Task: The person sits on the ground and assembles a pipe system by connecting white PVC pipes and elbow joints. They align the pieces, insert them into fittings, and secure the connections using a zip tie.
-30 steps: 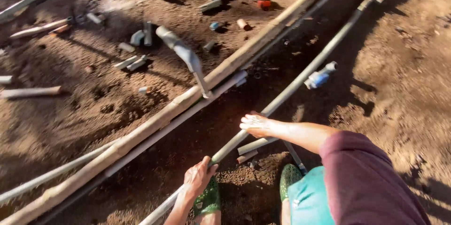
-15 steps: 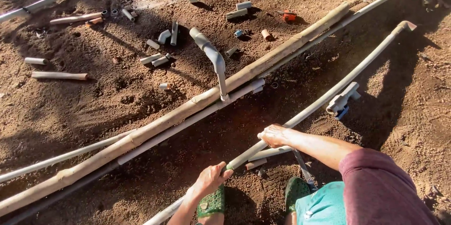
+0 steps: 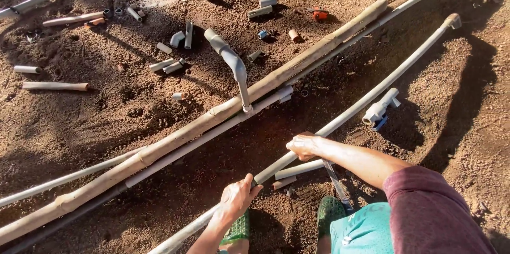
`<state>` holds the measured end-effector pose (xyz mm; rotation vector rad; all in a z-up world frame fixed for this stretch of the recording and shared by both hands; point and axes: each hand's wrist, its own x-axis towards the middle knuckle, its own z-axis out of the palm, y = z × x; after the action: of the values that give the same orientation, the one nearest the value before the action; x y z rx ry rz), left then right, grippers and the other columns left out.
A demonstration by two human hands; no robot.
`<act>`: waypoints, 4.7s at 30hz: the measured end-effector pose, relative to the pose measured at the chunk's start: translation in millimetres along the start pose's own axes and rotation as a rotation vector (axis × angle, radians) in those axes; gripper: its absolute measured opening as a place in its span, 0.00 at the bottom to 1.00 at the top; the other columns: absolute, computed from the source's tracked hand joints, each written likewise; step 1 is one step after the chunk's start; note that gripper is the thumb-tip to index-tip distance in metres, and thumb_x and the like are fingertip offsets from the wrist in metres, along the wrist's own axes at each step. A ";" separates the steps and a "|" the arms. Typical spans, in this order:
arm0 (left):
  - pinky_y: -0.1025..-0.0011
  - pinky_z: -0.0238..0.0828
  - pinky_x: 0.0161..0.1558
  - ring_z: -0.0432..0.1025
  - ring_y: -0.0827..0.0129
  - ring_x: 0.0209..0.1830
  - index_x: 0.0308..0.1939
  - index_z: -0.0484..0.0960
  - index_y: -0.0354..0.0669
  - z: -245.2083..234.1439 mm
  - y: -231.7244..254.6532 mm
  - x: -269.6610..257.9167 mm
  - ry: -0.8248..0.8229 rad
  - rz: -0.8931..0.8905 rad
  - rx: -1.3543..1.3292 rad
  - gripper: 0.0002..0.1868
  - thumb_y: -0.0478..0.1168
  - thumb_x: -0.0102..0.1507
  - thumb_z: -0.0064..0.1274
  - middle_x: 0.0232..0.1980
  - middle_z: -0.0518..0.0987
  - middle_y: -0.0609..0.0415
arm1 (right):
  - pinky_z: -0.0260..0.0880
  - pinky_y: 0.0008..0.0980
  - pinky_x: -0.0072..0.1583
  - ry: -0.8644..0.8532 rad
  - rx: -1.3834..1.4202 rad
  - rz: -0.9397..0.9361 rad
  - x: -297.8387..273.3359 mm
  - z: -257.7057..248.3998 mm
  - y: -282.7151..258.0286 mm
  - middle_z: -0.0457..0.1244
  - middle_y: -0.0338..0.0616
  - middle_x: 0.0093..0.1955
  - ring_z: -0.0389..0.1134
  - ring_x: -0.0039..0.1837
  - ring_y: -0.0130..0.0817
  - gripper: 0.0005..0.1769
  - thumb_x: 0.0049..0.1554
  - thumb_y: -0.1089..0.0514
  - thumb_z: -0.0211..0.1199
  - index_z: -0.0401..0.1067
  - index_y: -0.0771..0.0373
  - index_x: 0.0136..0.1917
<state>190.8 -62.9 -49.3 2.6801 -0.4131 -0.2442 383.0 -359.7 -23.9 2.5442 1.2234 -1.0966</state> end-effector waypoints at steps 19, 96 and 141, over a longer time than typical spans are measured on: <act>0.62 0.73 0.16 0.73 0.67 0.13 0.45 0.67 0.55 8.1 -4.4 3.7 0.012 -0.076 0.004 0.20 0.61 0.72 0.56 0.22 0.78 0.63 | 0.63 0.32 0.33 -0.009 0.083 0.056 4.5 1.8 1.8 0.62 0.38 0.32 0.60 0.30 0.27 0.15 0.53 0.79 0.54 0.66 0.61 0.45; 0.52 0.82 0.40 0.85 0.50 0.37 0.49 0.71 0.54 -64.4 19.6 6.1 -0.134 -0.132 -0.130 0.14 0.55 0.69 0.55 0.33 0.86 0.50 | 0.75 0.50 0.59 0.373 -0.204 -0.006 19.1 36.9 -19.6 0.71 0.47 0.48 0.77 0.55 0.47 0.30 0.58 0.43 0.69 0.66 0.55 0.69; 0.51 0.82 0.43 0.85 0.49 0.40 0.50 0.72 0.51 -84.3 33.2 18.7 -0.208 -0.094 -0.085 0.16 0.54 0.70 0.55 0.37 0.85 0.47 | 0.78 0.52 0.60 0.170 -0.042 -0.039 19.6 12.3 -37.2 0.75 0.47 0.52 0.78 0.58 0.47 0.37 0.51 0.58 0.76 0.70 0.47 0.72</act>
<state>219.6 -66.3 38.6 2.6027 -0.3308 -0.5584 357.5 -327.2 -38.4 2.6374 1.3245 -0.8667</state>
